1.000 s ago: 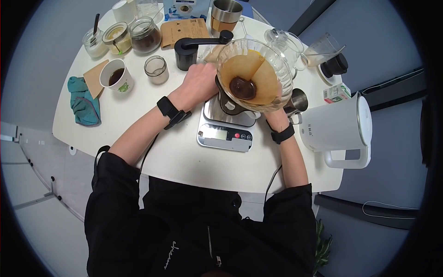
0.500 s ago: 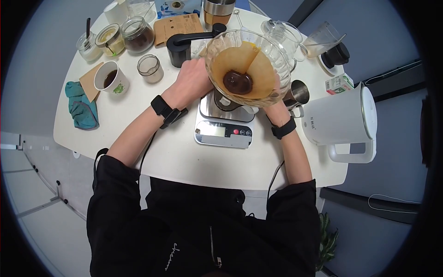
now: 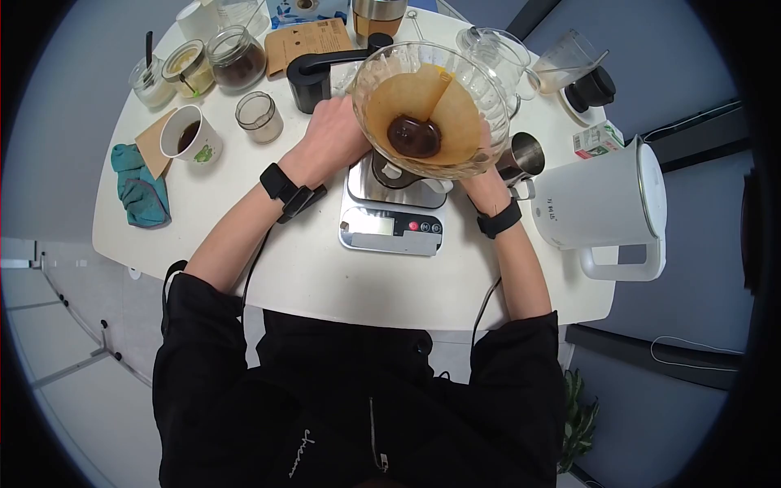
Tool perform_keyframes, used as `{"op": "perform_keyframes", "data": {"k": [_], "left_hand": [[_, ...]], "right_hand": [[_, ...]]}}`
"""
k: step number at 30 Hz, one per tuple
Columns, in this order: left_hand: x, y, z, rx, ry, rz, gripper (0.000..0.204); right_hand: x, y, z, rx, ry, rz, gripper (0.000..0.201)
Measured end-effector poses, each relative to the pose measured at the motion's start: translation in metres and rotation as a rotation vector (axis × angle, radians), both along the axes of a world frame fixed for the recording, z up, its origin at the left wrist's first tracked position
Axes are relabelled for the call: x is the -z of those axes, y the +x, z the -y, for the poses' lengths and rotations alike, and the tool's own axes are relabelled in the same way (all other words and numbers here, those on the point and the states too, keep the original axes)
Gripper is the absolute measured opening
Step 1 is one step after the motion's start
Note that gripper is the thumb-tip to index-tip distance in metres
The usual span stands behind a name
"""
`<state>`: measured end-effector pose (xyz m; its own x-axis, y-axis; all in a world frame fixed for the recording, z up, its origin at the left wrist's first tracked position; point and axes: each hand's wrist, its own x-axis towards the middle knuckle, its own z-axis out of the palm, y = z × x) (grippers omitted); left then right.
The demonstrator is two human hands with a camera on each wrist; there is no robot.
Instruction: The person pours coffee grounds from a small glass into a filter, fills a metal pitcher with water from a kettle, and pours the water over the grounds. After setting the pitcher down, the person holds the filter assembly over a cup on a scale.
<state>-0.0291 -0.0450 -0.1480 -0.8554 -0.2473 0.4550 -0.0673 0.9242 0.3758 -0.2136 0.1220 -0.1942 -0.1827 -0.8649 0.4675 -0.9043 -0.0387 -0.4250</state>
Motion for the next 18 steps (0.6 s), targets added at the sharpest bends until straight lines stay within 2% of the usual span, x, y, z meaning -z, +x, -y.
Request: {"op": "perform_keyframes", "data": {"k": [2, 3, 6, 10, 14, 18], "left_hand": [[-0.007, 0.002, -0.003, -0.017, -0.035, 0.037, 0.017], [-0.010, 0.002, -0.005, -0.038, -0.050, 0.054, 0.017], [-0.013, 0.003, -0.008, -0.081, -0.078, 0.087, 0.018], [-0.010, 0.003, -0.004, -0.050, -0.092, 0.086, 0.018], [-0.008, 0.002, -0.002, -0.043, -0.089, 0.111, 0.017], [0.000, 0.000, 0.001, -0.016, -0.006, 0.021, 0.016]], "right_hand": [[-0.017, 0.009, -0.001, -0.060, -0.019, 0.171, 0.064], [-0.020, 0.011, -0.002, -0.058, -0.021, 0.170, 0.064], [-0.026, 0.017, -0.004, 0.035, -0.031, -0.128, 0.061], [-0.037, 0.016, -0.001, -0.093, -0.108, -0.078, 0.065], [-0.019, 0.004, 0.003, -0.076, -0.080, -0.113, 0.065], [0.006, -0.007, 0.005, -0.026, -0.115, -0.149, 0.063]]}}
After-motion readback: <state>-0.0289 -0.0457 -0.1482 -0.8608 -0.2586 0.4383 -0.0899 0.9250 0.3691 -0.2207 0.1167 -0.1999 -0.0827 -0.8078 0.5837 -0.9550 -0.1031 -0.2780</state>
